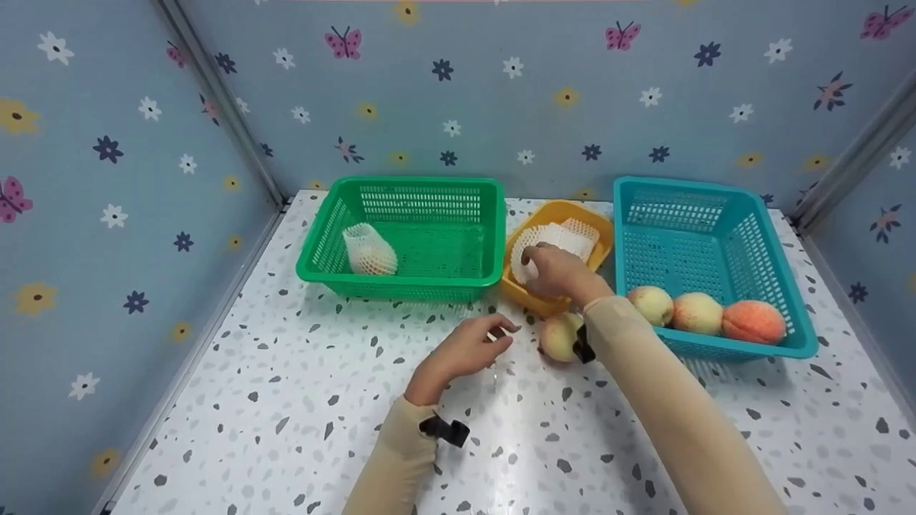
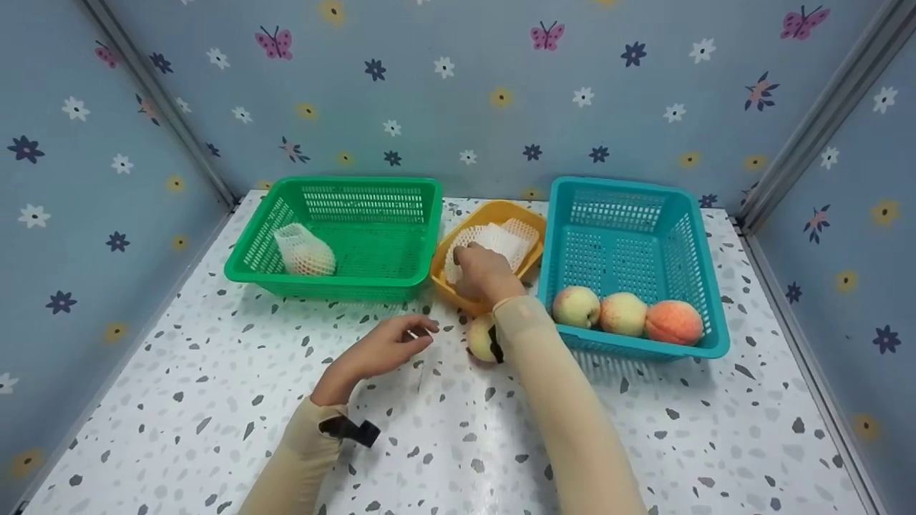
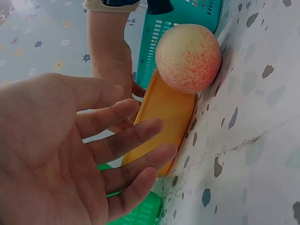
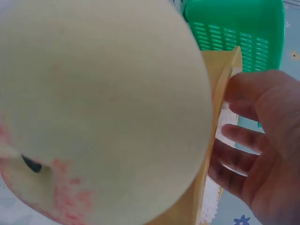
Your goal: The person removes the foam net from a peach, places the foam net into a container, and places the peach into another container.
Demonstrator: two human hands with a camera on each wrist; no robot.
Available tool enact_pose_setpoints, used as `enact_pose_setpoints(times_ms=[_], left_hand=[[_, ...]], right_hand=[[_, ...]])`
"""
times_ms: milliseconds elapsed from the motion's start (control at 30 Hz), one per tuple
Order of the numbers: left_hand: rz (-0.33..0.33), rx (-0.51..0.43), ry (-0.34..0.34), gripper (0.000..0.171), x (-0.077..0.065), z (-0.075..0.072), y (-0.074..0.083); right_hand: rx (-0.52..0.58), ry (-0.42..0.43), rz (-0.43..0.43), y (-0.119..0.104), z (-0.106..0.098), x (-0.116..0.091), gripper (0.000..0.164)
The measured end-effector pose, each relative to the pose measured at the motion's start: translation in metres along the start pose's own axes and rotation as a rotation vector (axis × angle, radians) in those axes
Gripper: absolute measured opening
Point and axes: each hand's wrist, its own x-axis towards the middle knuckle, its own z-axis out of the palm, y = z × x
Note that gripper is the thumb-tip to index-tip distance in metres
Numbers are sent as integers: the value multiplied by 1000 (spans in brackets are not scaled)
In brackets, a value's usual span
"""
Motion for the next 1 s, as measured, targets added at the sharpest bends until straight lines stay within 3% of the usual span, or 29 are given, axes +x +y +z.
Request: enact_pose_setpoints(times_ms=[133,367,1000], left_hand=[[-8,-8,-17,21,1,-3,1],[-3,9,-23,21,2,-3,1],[-6,33,-59,27,4,2,-4]], right_hand=[[34,-70,37,4,0,1,49],[96,-158,85,5,0,2,43],[91,-81,55,17,20,11,40]])
